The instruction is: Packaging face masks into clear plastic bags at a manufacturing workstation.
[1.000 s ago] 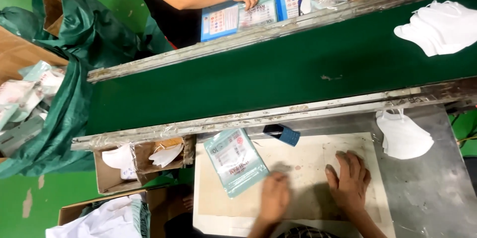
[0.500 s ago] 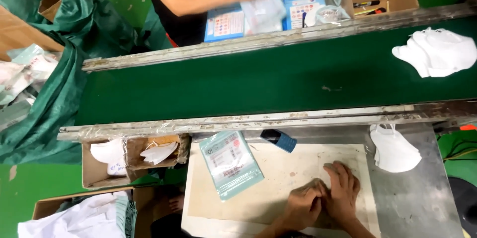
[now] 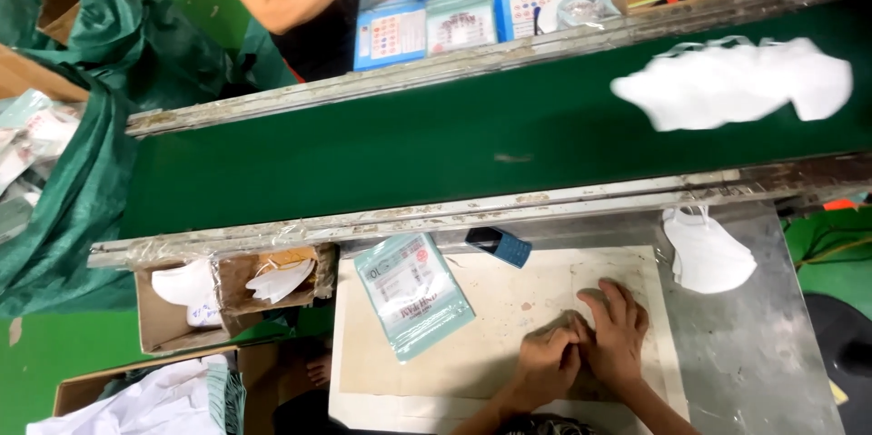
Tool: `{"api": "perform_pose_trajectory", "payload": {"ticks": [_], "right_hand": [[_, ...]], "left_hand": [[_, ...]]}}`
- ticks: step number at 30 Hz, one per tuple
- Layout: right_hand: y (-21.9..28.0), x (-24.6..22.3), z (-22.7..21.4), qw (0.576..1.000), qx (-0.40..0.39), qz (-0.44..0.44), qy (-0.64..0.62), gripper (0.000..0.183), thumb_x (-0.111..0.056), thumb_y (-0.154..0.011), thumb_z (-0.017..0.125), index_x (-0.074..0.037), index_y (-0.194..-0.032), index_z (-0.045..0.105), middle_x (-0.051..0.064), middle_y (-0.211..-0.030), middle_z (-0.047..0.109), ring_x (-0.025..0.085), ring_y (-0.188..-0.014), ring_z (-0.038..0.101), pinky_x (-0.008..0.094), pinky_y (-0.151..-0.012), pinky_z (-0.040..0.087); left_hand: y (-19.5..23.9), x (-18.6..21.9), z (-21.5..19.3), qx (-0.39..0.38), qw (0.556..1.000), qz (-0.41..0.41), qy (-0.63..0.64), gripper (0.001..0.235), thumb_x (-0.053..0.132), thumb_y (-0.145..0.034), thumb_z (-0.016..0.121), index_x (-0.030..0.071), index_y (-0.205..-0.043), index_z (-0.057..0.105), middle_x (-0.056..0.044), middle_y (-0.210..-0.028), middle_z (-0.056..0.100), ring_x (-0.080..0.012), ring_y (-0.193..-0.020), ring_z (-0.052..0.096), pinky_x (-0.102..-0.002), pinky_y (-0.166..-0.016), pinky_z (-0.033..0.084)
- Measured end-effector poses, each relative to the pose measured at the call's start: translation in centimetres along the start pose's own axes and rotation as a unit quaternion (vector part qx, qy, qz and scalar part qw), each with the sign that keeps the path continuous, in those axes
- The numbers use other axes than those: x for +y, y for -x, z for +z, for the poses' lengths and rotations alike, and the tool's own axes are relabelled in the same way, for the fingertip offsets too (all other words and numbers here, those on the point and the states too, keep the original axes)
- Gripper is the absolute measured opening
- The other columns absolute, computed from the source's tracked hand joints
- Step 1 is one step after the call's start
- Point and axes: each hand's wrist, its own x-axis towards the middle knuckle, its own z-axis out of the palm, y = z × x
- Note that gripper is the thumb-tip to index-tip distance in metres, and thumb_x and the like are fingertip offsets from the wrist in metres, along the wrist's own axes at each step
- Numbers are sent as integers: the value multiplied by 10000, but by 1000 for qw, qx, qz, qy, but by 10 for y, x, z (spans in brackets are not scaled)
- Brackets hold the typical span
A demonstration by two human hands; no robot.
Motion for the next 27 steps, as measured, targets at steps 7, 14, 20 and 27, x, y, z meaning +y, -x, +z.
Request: {"api": "perform_pose_trajectory", "payload": {"ticks": [7,14,20,27], "right_hand": [[-2,-1,-1,1000,22,-7,-9,451,-245,-791,732,-159,-1220,622,122,-1443,472,365,-1412,372,575,-1129,252],[-46,25,-15,982,130,-90,-101,468,-185,-851,676,-101,-1300,575,195,-1422,474,411,-1370,393,581,-1109,281],[-195,39,-118,967,221,-85,-95,374,-143,-1021,613,27,-1351,571,247,-1385,566,454,-1316,495,547,-1124,365],[-304,58,-91,986,4,16,167,180,-148,-998,564,-74,-1057,716,137,-1158,696,344,-1168,632,501,-908,500]], "left_hand": [[2,-4,6,6,999,37,0,189,-51,-826,711,26,-983,638,-174,-867,691,-362,-703,679,-416,-618,549],[-35,-81,-12,-59,989,-107,86,234,106,-909,759,74,-1134,700,-109,-981,739,-231,-818,703,-360,-718,582],[-253,-69,-101,75,961,48,-260,463,466,-988,541,54,-1166,657,-179,-1262,580,-394,-1231,485,-609,-1042,312],[-350,-111,-5,-73,909,-239,-333,866,710,-989,361,-20,-1438,492,-241,-1657,202,-437,-1546,87,-719,-1154,19]]}}
